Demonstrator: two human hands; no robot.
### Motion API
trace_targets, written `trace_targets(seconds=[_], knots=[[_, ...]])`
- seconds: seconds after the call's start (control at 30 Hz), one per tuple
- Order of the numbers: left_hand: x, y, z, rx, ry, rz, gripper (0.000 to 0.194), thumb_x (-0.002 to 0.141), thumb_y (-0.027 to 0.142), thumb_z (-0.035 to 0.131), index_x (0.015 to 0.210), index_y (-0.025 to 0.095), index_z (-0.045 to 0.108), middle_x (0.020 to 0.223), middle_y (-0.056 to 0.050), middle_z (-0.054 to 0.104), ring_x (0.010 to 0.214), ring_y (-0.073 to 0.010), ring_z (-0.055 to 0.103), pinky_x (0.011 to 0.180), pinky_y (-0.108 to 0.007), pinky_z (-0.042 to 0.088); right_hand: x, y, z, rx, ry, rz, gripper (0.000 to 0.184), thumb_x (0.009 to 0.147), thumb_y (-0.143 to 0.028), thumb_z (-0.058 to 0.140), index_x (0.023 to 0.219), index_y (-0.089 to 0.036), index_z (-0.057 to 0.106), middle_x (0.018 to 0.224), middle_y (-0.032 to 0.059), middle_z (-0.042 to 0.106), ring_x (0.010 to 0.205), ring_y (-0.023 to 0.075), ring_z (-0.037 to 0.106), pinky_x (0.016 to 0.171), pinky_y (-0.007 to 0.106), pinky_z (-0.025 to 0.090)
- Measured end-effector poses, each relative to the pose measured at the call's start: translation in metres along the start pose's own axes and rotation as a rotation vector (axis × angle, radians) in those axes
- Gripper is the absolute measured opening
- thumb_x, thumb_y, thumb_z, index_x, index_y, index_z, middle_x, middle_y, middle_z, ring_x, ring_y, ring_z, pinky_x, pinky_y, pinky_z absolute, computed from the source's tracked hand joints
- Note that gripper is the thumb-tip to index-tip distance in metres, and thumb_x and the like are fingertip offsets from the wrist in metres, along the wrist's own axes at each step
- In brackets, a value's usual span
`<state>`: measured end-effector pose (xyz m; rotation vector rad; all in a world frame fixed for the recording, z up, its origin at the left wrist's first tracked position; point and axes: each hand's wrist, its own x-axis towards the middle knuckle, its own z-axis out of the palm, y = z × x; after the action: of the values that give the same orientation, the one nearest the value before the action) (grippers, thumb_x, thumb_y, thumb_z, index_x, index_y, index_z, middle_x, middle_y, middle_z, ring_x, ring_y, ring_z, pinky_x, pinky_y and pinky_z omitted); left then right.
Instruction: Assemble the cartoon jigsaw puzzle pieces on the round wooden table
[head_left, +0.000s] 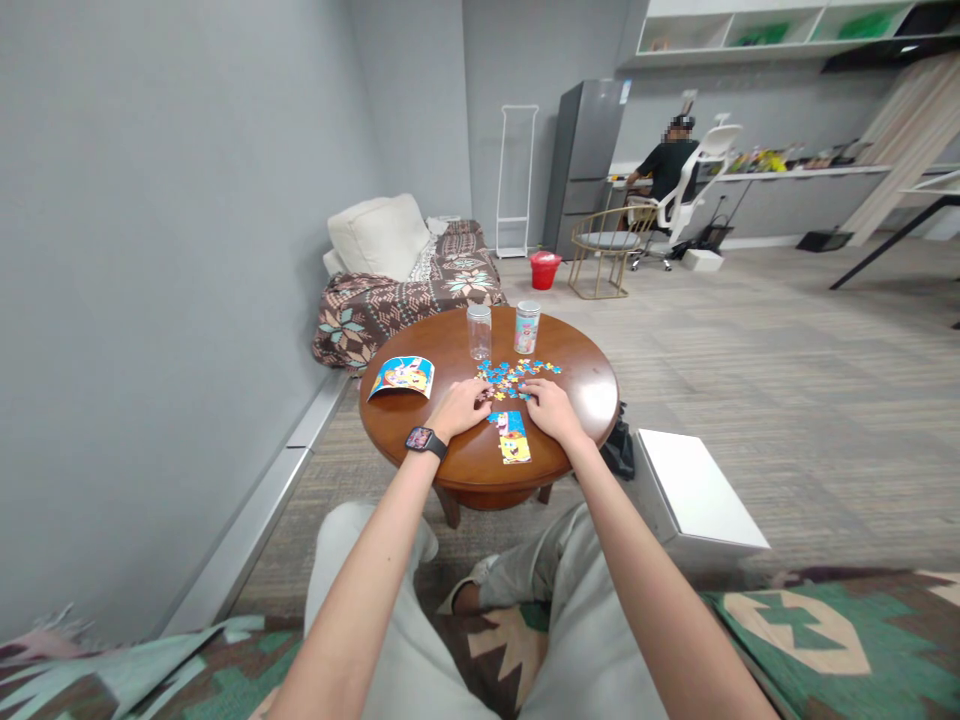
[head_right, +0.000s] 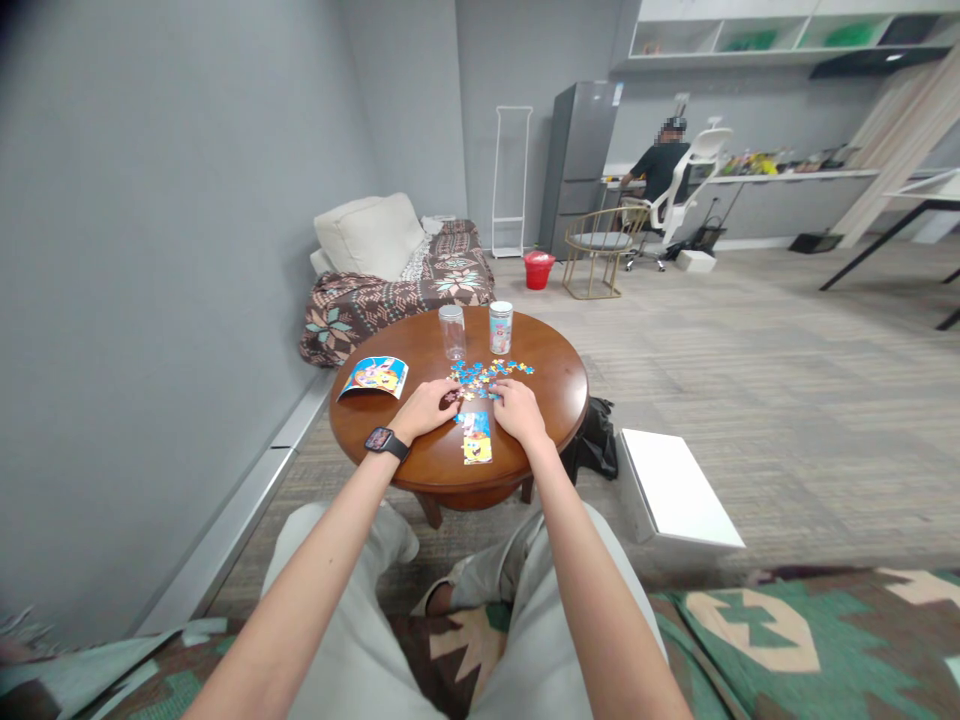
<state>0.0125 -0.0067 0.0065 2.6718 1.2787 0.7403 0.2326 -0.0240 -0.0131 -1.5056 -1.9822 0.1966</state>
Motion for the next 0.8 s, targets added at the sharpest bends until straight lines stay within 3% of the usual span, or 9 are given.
trace_targets(seconds=[0.27, 0.6, 0.8], knots=[[0.0008, -0.0042, 0.0009, -0.004, -0.026, 0.001, 0.021, 0.094, 0.023, 0.057, 0.111, 0.017, 0.068, 0.113, -0.009, 0.074, 0.108, -0.0232, 0.065, 0.097, -0.038, 0.049, 0.0001, -0.0014, -0.0009, 0.004, -0.007, 0.013, 0.038, 0.087, -0.007, 0.048, 0.11, -0.017, 0.077, 0.127, 0.0105, 0.07, 0.121, 0.0233, 0.062, 0.112, 0.039, 0.043], [-0.0007, -0.0029, 0.0001, -0.005, -0.024, -0.032, 0.016, 0.093, 0.024, 0.061, 0.107, 0.017, 0.065, 0.108, -0.008, 0.072, 0.104, -0.0247, 0.063, 0.094, -0.039, 0.048, -0.0001, -0.0008, -0.0014, 0.015, 0.002, -0.002, 0.036, 0.087, -0.006, 0.049, 0.107, -0.016, 0.077, 0.123, 0.0107, 0.071, 0.121, 0.0225, 0.062, 0.111, 0.038, 0.043], [-0.0003, -0.0038, 0.0017, -0.033, -0.035, -0.001, 0.023, 0.095, 0.019, 0.054, 0.115, 0.018, 0.065, 0.118, -0.009, 0.072, 0.112, -0.0236, 0.063, 0.1, -0.04, 0.047, -0.0006, -0.0004, -0.0008, 0.017, 0.004, 0.009, 0.036, 0.087, -0.007, 0.048, 0.108, -0.016, 0.076, 0.125, 0.0106, 0.071, 0.121, 0.0231, 0.062, 0.111, 0.038, 0.043]])
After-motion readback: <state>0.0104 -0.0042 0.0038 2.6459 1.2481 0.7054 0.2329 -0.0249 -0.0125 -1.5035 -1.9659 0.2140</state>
